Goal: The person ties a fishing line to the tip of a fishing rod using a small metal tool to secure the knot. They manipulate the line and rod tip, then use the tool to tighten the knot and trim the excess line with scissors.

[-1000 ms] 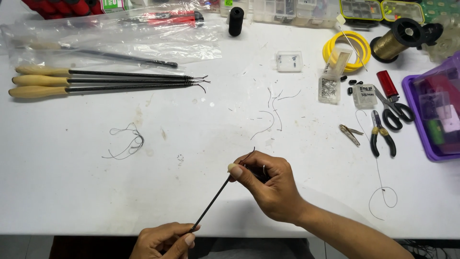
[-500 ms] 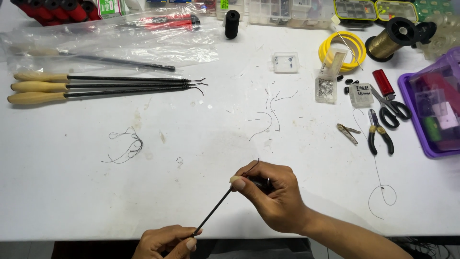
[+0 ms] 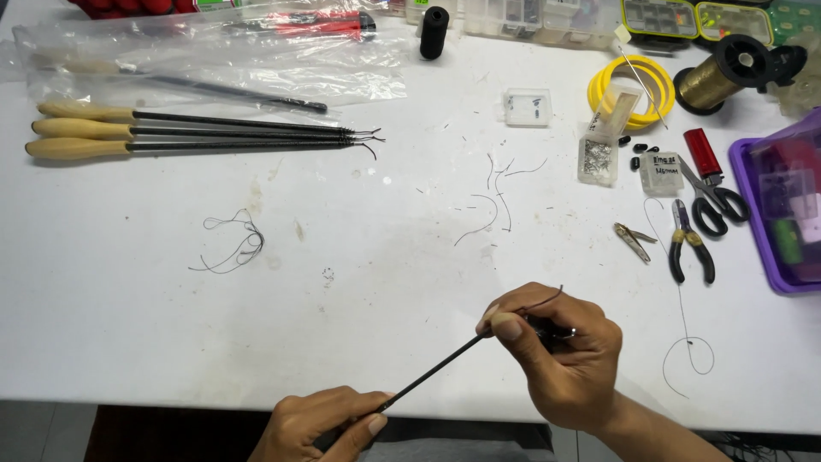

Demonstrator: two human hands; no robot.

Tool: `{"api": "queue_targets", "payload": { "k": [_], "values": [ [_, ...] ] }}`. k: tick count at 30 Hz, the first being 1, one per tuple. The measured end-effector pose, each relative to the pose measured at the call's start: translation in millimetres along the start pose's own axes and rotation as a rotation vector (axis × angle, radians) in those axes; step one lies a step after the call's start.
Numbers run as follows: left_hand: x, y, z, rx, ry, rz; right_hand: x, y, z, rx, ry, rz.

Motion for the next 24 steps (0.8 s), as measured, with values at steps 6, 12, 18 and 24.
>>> {"api": "queue_targets", "payload": {
  "k": [6, 12, 18, 24],
  "values": [
    [9.4, 13.0, 34.3, 0.151, 0.038, 0.067, -10.2, -3.7, 0.2, -0.017, -0.013, 0.033],
    [5.0, 13.6, 33.9, 0.132, 0.046, 0.028, -3.6, -2.0, 1.1, -0.035, -0.029, 0.029],
    [4.1, 8.1, 7.2, -0.002, -0.043, -0.113, 7.1, 6.1, -6.4, -0.083, -0.040, -0.005],
    [-3.8, 2.9, -12.6, -0.172, -0.064, -0.108, 17.5, 12.0, -4.2, -0.092, -0.062, -0.038]
  ]
}}
Point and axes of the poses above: each hand's wrist, its own y-axis towards the middle knuckle, its own x-axis out of the palm, z = x × y, the point moved 9 cm from there along y, towards the middle knuckle, and after that the axes turned 1 degree about -y, right-handed, at the moved point
